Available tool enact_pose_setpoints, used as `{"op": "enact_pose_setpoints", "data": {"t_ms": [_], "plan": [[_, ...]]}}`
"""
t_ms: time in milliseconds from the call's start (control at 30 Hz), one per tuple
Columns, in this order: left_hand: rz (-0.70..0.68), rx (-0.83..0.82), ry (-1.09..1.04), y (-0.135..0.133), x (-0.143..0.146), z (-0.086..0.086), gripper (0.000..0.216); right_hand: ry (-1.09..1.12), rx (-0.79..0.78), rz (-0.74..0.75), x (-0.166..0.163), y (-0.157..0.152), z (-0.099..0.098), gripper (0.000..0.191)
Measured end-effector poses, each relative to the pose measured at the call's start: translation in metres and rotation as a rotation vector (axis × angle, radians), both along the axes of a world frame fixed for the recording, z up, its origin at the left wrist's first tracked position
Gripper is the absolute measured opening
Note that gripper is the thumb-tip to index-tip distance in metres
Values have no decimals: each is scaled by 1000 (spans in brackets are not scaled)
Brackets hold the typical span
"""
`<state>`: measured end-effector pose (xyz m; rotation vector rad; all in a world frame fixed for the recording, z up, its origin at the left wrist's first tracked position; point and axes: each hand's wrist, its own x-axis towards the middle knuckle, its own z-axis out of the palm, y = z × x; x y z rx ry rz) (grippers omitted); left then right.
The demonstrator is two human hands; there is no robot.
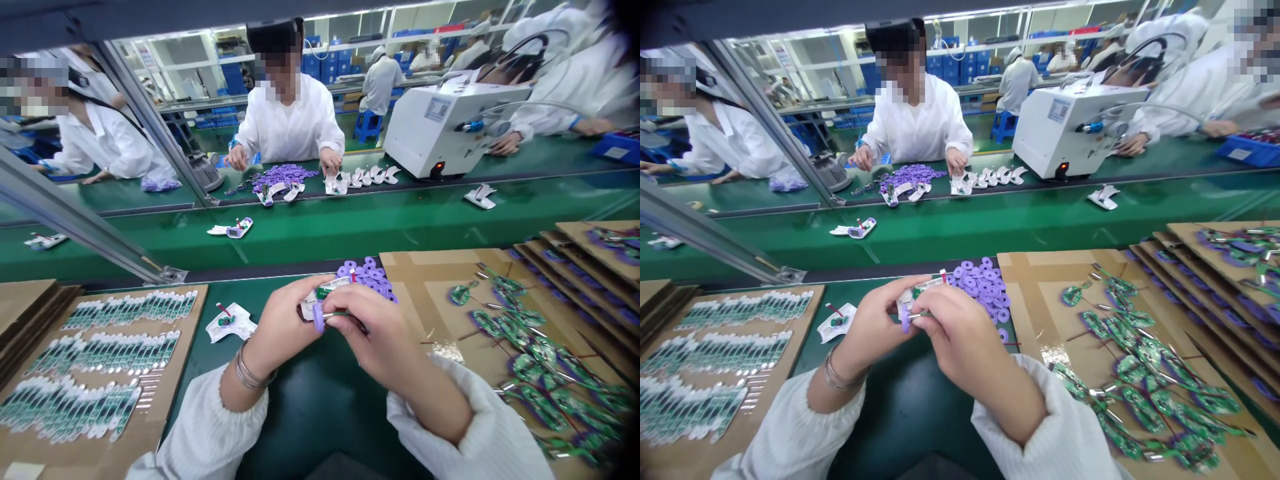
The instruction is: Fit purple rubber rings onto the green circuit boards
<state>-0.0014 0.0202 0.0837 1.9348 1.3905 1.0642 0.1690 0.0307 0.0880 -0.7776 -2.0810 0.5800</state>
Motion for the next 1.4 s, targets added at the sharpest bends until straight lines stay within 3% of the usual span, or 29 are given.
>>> {"op": "enact_pose_setpoints", "data": {"t_ms": [167, 400, 600, 700, 1100, 1400], "plan": [[-29, -12, -40, 0, -2, 4, 49, 56, 175, -83, -11, -3, -7, 14], [-158, -10, -113, -2, -4, 3, 52, 83, 267, -126, -15, 1, -10, 16], [-292, -241, -467, -6, -5, -1, 49, 106, 250, -111, -12, 3, -8, 15], [-351, -279, -612, -7, -8, -2, 49, 103, 231, -85, -9, 4, -6, 16], [-245, -270, -623, -3, -7, 0, 36, 104, 254, -83, -8, 5, -4, 15], [-202, -223, -595, -8, -1, -2, 39, 86, 325, -161, -8, 3, -7, 19]]}}
